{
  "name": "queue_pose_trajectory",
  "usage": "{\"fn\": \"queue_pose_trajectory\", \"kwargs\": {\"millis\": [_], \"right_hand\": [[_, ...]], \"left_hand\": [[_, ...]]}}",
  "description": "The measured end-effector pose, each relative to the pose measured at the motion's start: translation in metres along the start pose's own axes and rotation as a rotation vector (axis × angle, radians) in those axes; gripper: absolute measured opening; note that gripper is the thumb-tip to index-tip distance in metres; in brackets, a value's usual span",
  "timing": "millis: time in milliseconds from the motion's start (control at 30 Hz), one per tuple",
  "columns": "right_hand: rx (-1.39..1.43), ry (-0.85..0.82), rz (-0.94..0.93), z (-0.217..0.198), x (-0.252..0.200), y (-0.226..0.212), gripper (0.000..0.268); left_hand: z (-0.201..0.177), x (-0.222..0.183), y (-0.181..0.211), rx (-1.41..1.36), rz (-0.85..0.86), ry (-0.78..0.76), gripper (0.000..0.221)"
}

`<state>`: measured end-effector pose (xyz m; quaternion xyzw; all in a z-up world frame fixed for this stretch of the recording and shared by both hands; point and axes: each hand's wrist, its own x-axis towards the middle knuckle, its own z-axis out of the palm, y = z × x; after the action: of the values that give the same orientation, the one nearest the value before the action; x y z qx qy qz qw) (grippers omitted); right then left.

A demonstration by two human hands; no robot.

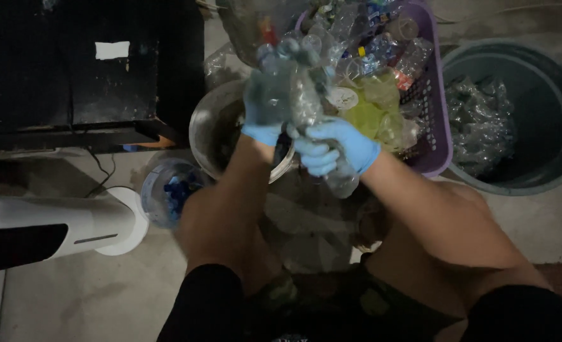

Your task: Sorting plastic bottles by removing labels and placing them into separate containers

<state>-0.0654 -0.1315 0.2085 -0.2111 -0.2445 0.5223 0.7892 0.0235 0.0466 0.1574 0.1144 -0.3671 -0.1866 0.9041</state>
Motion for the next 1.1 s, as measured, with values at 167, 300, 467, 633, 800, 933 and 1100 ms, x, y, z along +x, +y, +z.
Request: {"fn": "queue_pose_trajectory", "kwargs": {"millis": [167,300,467,633,800,933,1100], "right_hand": [[0.108,0.035,0.051,-0.017,-0.003,0.007,0.018],[-0.242,0.427,0.078,-0.006,0.009,0.008,0.040],[-0.572,0.937,-0.012,-0.022,0.022,0.026,0.019],[-1.054,1.144,0.020,-0.043,0.035,0.038,0.027],[-1.378,1.232,0.047,-0.045,0.037,0.045,0.057],[-1.520,1.141,0.034,-0.081,0.030,0.060,0.063],[-1.567,1.122,0.047,-0.084,0.030,0.057,0.061]], "left_hand": [[0.065,0.021,-0.002,0.063,-0.085,0.161,0.015],[0.052,0.013,-0.008,0.295,-0.155,0.499,0.010],[0.019,0.004,-0.029,0.537,0.229,1.153,0.025],[-0.020,-0.008,-0.039,0.807,0.157,1.187,0.020],[-0.035,-0.021,-0.050,1.213,0.032,1.434,0.019],[-0.035,-0.024,-0.049,1.334,-0.120,1.527,0.020],[-0.054,-0.030,-0.052,1.296,-0.222,1.556,0.024]]}}
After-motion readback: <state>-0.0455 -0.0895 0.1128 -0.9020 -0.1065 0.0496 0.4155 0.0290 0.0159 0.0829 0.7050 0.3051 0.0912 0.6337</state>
